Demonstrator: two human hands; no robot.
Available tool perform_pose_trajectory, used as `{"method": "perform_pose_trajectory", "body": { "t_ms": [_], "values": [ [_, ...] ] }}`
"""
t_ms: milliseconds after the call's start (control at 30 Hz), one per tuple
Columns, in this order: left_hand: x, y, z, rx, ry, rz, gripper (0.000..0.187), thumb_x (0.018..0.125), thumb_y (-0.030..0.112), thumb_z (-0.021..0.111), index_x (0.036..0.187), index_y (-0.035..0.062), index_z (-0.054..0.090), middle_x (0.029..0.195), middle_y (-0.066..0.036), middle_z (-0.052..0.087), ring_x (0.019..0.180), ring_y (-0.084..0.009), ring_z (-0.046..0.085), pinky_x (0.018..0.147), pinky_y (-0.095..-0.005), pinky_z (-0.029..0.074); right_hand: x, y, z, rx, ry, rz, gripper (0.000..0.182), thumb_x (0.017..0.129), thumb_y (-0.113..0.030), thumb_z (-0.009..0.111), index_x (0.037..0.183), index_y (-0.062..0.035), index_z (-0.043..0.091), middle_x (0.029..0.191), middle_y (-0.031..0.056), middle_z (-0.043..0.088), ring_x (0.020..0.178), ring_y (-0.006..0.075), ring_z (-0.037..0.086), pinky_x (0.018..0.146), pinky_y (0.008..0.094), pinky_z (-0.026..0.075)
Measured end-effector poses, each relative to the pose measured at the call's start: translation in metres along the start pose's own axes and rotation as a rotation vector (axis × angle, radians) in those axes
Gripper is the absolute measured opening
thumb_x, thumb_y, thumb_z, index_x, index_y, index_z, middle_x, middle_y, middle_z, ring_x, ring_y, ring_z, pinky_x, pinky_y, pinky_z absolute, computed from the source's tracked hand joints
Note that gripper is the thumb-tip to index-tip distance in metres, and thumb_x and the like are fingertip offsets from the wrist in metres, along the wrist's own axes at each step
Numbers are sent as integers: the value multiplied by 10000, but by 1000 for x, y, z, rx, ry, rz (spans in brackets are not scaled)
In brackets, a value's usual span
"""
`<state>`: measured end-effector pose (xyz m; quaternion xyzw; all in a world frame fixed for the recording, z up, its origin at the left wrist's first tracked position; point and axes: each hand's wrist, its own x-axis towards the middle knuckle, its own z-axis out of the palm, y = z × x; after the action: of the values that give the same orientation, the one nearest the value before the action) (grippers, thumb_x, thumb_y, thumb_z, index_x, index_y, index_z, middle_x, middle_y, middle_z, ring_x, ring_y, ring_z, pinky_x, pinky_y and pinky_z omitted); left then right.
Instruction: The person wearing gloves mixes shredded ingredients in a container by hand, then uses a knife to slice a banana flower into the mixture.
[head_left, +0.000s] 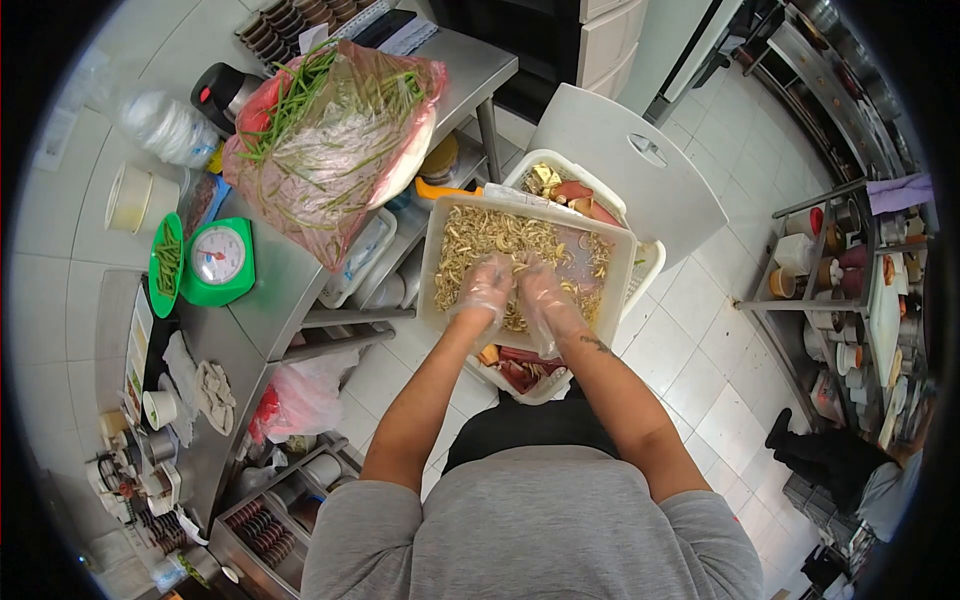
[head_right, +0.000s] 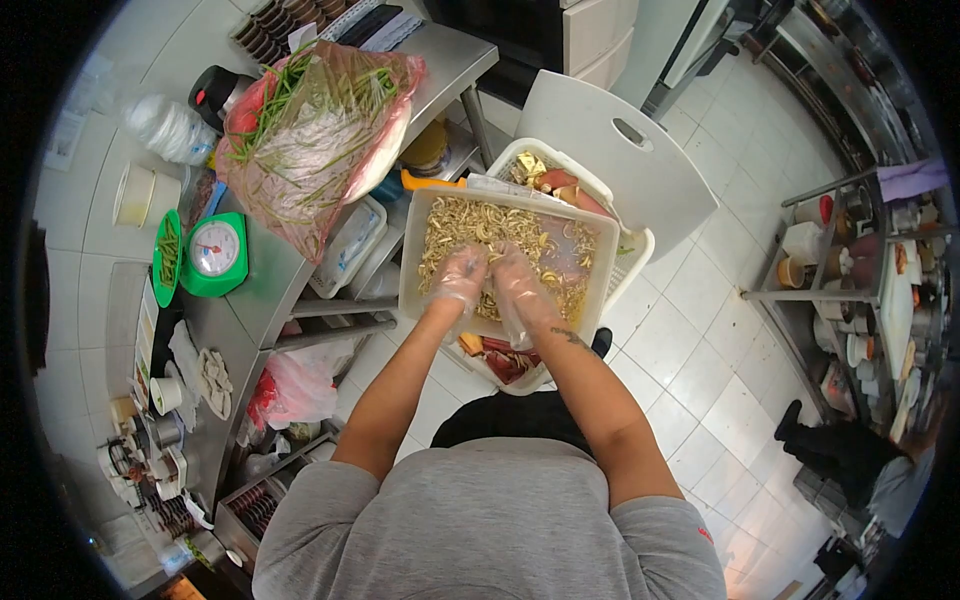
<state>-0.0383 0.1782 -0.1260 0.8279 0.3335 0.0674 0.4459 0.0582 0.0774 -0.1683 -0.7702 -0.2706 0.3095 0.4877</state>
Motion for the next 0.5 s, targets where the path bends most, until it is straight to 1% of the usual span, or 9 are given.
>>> {"method": "perform_pose_trajectory", "body": {
  "t_ms": [33,67,100,167,267,300,367,467,500],
  "values": [
    [-2,2,-4,-57,-55,-50,240,855,200,637,1026,32,648,970,-182,675,892,-363,656,784,-442,505,-6,10,-3,-134,-18,-143,263,880,-67,511,1103,-2,634,891,178,678,845,267,643,776,366,502],
    [-3,3,-7,-115,-110,-100,241,855,198,634,1031,34,647,971,-182,676,896,-370,657,787,-446,505,-6,19,-6,-278,-71,-209,254,898,-80,501,1107,-13,628,895,171,680,818,262,644,756,368,504],
    [-4,-2,-6,-160,-156,-91,239,868,207,621,1032,37,652,971,-182,682,891,-371,656,787,-439,505,-9,19,-10,-417,-116,-283,245,915,-92,491,1111,-24,621,900,164,682,791,258,644,735,371,506],
    [-4,-22,2,-247,-248,-73,242,893,225,597,1036,41,662,970,-181,695,882,-375,656,786,-427,506,-15,-8,-24,-714,-272,-291,250,907,-90,495,1108,-18,626,929,183,689,833,294,659,777,385,519],
    [15,-40,7,231,-68,63,234,880,173,596,1079,65,659,1004,-183,685,940,-383,645,811,-444,513,-5,0,-17,-1152,-500,-402,248,895,-106,519,1096,-24,640,965,197,697,909,332,671,838,420,529],
    [21,-40,4,215,29,152,240,872,165,598,1084,69,656,1033,-185,677,972,-384,637,835,-451,510,-6,-15,-20,-1075,-462,-262,237,886,-114,530,1067,-22,653,969,198,698,920,333,672,835,429,530],
    [38,-32,-4,182,222,329,255,855,149,603,1094,75,651,1091,-190,661,1038,-386,622,882,-466,505,-13,-77,-39,-914,-387,12,220,868,-128,553,1011,-17,678,977,202,700,942,336,676,829,447,530],
    [51,-23,1,378,28,217,284,839,164,627,1106,68,643,1174,-215,626,1124,-389,583,961,-470,479,-18,-89,-67,-820,-500,-367,185,831,-105,576,909,3,704,974,223,693,945,355,678,811,470,530],
    [51,-25,0,428,7,297,278,864,161,590,1119,62,638,1193,-216,615,1109,-381,596,957,-465,486,-27,-130,-70,-914,-517,-249,179,833,-111,590,907,-14,721,957,217,702,934,345,690,818,446,542]
  ]
}}
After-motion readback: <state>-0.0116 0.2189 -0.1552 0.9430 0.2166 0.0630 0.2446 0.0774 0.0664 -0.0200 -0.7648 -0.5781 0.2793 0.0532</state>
